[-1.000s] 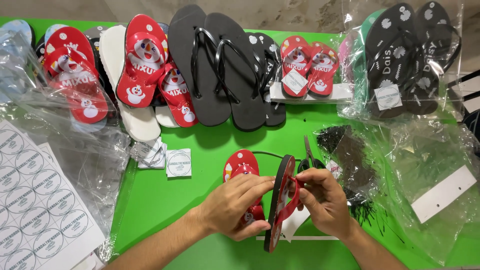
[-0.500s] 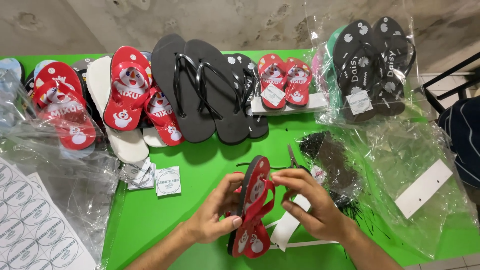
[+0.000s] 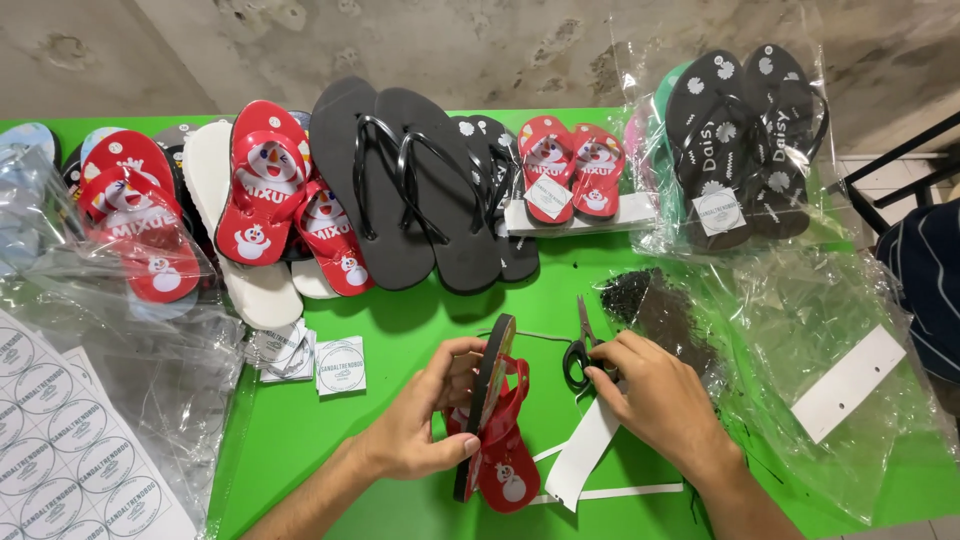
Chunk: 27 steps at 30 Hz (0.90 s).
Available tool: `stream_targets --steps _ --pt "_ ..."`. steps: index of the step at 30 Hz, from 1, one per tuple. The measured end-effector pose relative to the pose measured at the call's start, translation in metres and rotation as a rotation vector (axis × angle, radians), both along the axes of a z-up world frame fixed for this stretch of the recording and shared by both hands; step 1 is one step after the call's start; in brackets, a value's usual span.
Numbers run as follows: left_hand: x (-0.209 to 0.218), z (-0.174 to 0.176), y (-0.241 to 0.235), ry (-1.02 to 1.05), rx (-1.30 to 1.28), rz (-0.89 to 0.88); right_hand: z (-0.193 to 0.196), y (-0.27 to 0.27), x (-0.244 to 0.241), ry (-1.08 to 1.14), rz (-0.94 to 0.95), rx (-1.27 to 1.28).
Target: The person prepares a pair of red flip-flops by trimming a black strap with shears, attaching a small sticker by hand, and placing the pair into a clear plastic bag.
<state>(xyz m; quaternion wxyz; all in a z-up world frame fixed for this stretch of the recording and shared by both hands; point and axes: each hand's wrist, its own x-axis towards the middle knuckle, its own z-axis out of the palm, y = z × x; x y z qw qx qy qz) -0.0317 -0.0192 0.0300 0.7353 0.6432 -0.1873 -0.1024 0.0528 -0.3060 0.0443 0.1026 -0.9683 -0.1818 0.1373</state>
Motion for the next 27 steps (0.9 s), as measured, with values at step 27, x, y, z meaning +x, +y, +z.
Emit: stream_targets --steps 27 --pt "-0.013 0.023 0.003 0.079 -0.119 -0.209 0.004 0.021 -0.01 0.096 -0.242 0.013"
